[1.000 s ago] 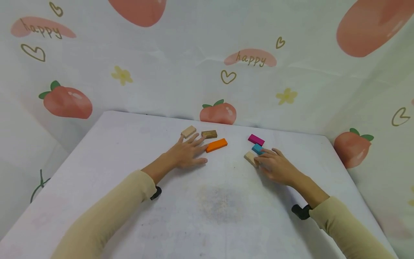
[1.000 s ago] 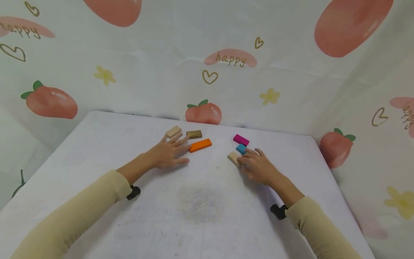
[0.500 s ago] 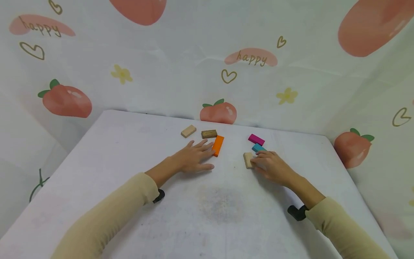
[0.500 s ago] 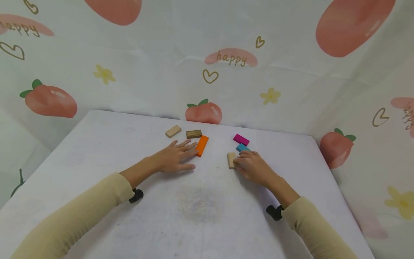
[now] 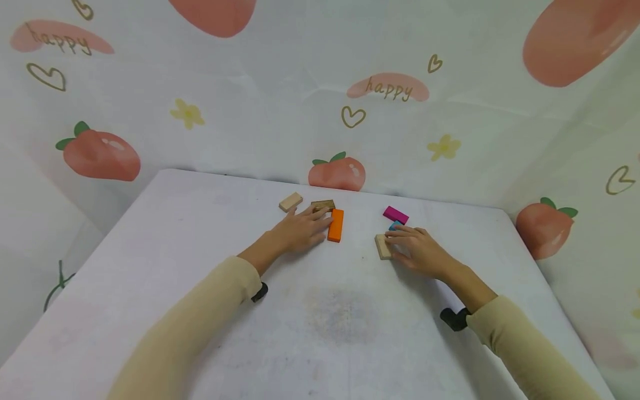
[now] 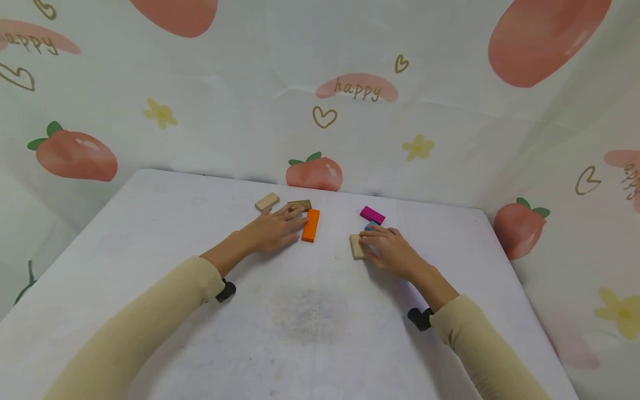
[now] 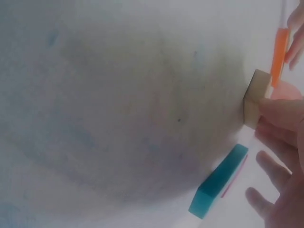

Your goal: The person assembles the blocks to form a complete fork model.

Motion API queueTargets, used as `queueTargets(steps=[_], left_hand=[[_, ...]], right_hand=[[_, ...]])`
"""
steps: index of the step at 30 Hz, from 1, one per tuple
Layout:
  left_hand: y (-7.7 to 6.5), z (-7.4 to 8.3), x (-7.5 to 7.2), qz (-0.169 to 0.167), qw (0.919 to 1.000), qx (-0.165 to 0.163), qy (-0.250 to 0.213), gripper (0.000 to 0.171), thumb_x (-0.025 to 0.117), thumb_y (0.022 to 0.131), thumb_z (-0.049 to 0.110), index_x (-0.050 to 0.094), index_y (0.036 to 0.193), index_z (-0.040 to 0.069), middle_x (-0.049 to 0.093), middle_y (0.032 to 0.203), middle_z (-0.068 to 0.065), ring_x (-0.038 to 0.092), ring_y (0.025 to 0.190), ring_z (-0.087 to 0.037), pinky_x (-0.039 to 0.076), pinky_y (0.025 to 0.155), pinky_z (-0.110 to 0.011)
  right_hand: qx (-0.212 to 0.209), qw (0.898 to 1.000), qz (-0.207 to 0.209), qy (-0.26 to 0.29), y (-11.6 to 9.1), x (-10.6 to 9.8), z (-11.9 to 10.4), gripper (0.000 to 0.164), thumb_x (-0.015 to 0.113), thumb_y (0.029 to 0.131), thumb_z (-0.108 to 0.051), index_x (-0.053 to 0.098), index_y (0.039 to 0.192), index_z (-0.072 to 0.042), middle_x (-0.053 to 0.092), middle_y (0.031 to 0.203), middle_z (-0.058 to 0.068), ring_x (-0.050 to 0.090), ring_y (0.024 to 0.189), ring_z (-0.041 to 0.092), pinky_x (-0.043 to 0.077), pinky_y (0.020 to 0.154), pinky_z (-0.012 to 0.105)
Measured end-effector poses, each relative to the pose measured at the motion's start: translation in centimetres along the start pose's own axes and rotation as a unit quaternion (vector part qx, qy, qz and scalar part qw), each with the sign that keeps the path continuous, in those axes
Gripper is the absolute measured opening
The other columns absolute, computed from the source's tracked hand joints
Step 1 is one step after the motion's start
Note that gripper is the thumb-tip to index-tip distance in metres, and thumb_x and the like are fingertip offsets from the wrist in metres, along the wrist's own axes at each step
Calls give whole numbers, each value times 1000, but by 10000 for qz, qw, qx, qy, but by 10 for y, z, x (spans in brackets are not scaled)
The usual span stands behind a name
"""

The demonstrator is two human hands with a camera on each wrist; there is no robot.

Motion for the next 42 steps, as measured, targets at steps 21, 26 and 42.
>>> queueTargets(steps=[21, 26, 42], left_hand=[[10, 15, 2, 31, 9985, 148, -517, 55, 43, 106, 43, 40, 154, 16, 33, 160, -2, 20, 151, -26, 21, 116, -61], [11, 20, 1, 4, 9988, 145, -466, 55, 45, 105, 43, 41, 153, 16, 35, 159, -2, 22, 150, -26, 22, 115, -61], [7, 31, 2, -40, 9994, 150, -311, 54, 43, 106, 42, 40, 154, 16, 35, 159, -1, 20, 151, -25, 27, 114, -59]], right_hand=[[-19, 9995, 66, 305, 0, 5, -17, 35, 79, 84, -12, 72, 116, -2, 65, 125, 14, 58, 118, 35, 46, 99, 58], [-132, 9992, 0, 378, 2, 8, -31, 35, 80, 85, -15, 73, 117, -4, 66, 123, 12, 59, 118, 33, 45, 100, 57], [-776, 9966, 130, 262, 2, 16, -68, 36, 81, 84, -20, 74, 116, -7, 66, 123, 8, 60, 117, 26, 48, 100, 49]])
Point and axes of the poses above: each hand's wrist, its own y-axis towards the middle knuckle, its own x-axis out of the palm, z = x × y, the point moved 8 cm from there along y, towards the middle knuckle
